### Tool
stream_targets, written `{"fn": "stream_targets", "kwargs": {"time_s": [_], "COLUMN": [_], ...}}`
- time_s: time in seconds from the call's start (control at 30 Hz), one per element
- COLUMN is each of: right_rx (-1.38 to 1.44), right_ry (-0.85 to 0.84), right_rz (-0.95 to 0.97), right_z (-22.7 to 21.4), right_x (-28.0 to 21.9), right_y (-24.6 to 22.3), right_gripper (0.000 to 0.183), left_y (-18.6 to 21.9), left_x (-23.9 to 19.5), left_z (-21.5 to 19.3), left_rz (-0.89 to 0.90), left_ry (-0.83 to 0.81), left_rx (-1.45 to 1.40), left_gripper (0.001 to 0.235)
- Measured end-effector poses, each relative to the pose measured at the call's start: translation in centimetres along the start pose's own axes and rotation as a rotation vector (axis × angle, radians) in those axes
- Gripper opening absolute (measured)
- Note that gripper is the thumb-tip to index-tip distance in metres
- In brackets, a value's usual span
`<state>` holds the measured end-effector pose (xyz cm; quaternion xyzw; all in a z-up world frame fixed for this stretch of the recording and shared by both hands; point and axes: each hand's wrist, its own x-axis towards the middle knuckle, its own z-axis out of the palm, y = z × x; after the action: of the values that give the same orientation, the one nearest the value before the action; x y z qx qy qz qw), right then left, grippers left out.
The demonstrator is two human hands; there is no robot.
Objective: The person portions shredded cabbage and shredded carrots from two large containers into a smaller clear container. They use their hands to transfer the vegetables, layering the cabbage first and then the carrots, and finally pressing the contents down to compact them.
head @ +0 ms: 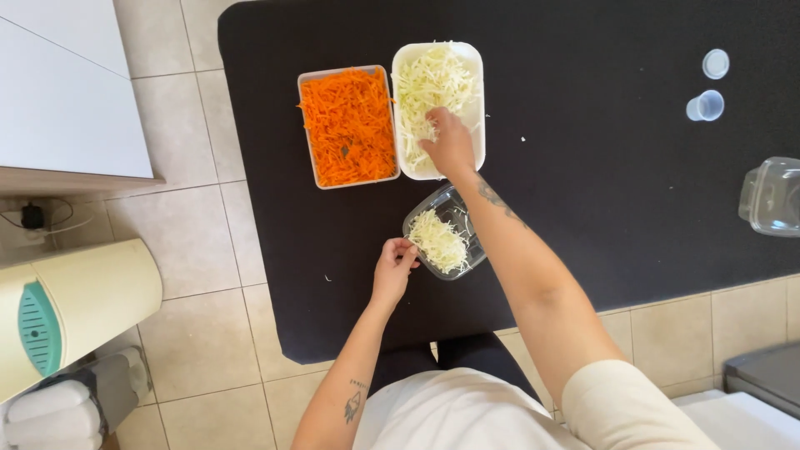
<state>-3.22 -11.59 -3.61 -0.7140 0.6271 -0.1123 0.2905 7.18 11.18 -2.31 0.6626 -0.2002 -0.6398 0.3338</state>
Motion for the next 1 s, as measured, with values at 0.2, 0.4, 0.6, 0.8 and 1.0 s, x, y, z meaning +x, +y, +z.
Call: {"fn": "stream_targets", "kwargs": {"time_s": [0.2,0.4,0.6,0.8,1.0], "right_rx": [0.23,0.393,0.473,0.612,0.259], "right_ry": [0.129,0.192,0.13,-0.052,-0.147], "right_rz": [0.122,0.079,-0.179,0.047,-0.141], "right_z": [-1.8,-5.6,-12.3,-11.7,-3.5], "right_x": [1.0,-1.1,-7.6,-15.3,-17.3], "right_y": [1.8,0.6,-2.9,-1.6,1.6], "right_gripper": [0.026,0.023,0.016,0.024,0.025], "left_y": [-1.3,2.8,5.7,5.3,5.2], "left_x": [0.1,-0.7,-1.9,-1.7,-1.6], "left_z": [-2.1,-2.3,-3.0,-0.3,0.6], "left_rz": [0.041,0.126,0.197,0.35,0.317], "left_ry": [0.073,0.169,0.105,0.139,0.157], "left_rx": [0.041,0.028,0.198,0.518,0.477], "left_gripper": [0.028,0.026,0.016,0.015,0.025]}}
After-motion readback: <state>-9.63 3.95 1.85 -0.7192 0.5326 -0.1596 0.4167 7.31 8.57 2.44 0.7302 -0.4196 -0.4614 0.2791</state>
